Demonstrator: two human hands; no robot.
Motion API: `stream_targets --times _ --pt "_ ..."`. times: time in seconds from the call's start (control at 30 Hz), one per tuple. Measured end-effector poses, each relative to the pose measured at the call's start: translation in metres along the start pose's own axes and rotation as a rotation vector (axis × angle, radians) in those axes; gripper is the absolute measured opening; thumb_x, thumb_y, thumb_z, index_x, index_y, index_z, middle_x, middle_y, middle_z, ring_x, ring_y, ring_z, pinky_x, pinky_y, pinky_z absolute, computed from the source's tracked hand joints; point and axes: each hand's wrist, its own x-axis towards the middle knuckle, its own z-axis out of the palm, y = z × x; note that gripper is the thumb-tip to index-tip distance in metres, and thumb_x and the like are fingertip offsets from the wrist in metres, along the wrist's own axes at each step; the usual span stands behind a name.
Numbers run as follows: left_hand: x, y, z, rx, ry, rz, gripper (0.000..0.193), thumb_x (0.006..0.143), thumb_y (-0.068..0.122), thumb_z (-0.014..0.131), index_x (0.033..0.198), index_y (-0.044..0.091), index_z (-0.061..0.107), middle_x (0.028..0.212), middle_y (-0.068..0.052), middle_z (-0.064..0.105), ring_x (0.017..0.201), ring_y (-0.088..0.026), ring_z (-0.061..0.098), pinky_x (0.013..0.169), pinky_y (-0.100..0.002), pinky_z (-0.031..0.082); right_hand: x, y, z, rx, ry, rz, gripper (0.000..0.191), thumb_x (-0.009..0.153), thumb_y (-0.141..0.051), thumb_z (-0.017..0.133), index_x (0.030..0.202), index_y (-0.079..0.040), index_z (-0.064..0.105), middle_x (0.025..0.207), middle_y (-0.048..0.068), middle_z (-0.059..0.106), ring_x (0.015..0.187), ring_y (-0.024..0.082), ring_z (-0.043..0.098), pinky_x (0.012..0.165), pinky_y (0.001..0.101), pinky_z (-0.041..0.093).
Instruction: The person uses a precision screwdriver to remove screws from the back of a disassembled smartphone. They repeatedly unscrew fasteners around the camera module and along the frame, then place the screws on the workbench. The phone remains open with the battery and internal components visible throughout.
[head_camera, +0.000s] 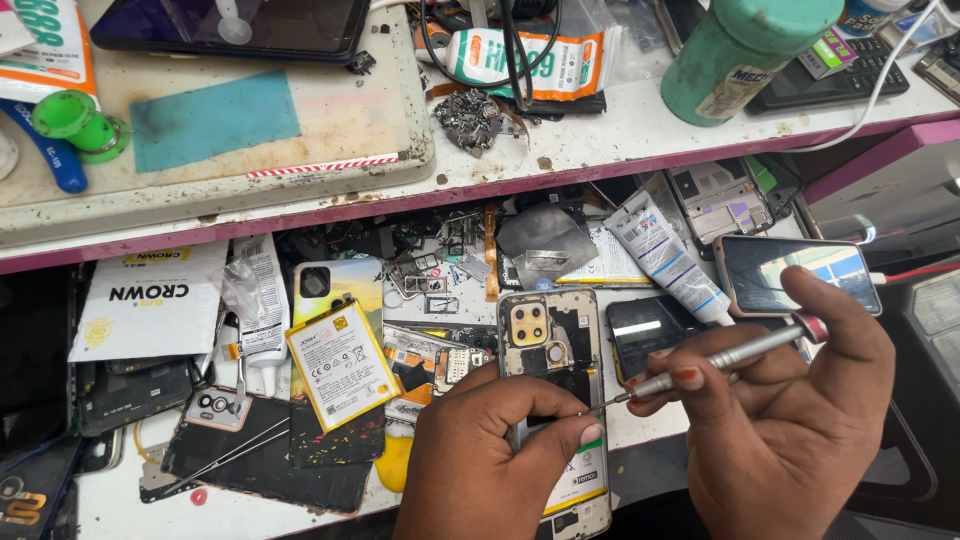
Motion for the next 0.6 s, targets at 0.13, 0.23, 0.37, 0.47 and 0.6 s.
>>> stream_targets --times 0.13,0.23,0.37,0.47,0.6 --pt "0.0004 0.0011 -0.0004 -0.005 -0.009 -0.019 0.017 0.072 0.018 0.088 0.088 0.012 0.083 0.078 -0.005 0.075 0.075 -0.013 0.077 0.067 -0.029 0.06 -0.0004 0.0005 0.0013 -0.039 -0.022 0.015 0.068 0.096 -0.002 0.071 0.151 -0.002 0.031 0.089 0.021 0.071 0.078 0.023 0.075 0.069 0.0374 0.069" --pt "0.0001 0.0021 -0.0005 -0.009 -0.007 -0.038 0.017 0.072 0.018 0.088 0.088 0.012 0.083 0.078 -0.005 0.075 0.076 -0.013 0.078 0.067 -0.029 0.06 -0.0016 0.001 0.0012 -0.066 -0.028 0.008 0.068 0.097 0.0 0.07 0.152 -0.002 0.031 0.087 0.023 0.071 0.075 0.023 0.075 0.069 0.0385 0.068" --pt "-0.0002 0.0034 -0.0011 -0.003 0.003 -0.013 0.017 0.072 0.018 0.087 0.087 0.012 0.083 0.077 -0.005 0.075 0.075 -0.013 0.077 0.067 -0.029 0.06 -0.003 0.0006 -0.0003 -0.056 -0.033 0.001 0.065 0.099 0.001 0.069 0.152 -0.002 0.032 0.086 0.024 0.071 0.076 0.023 0.075 0.072 0.0383 0.068" --pt "-0.0004 0.0042 -0.0015 -0.004 0.0 -0.012 0.016 0.072 0.018 0.087 0.087 0.012 0.084 0.076 -0.005 0.075 0.075 -0.013 0.077 0.067 -0.029 0.06 -0.0035 0.0004 -0.0008 -0.086 -0.018 0.015 0.064 0.098 0.002 0.068 0.151 -0.001 0.031 0.091 0.024 0.071 0.08 0.025 0.075 0.071 0.0383 0.068" --pt "0.0002 0.0035 -0.001 0.025 0.008 -0.03 0.016 0.071 0.017 0.087 0.087 0.013 0.084 0.078 -0.005 0.074 0.072 -0.014 0.076 0.066 -0.029 0.059 -0.0038 0.0 0.0002 -0.06 -0.043 -0.025 0.065 0.098 0.005 0.068 0.151 -0.002 0.031 0.087 0.024 0.071 0.076 0.023 0.075 0.073 0.037 0.068"
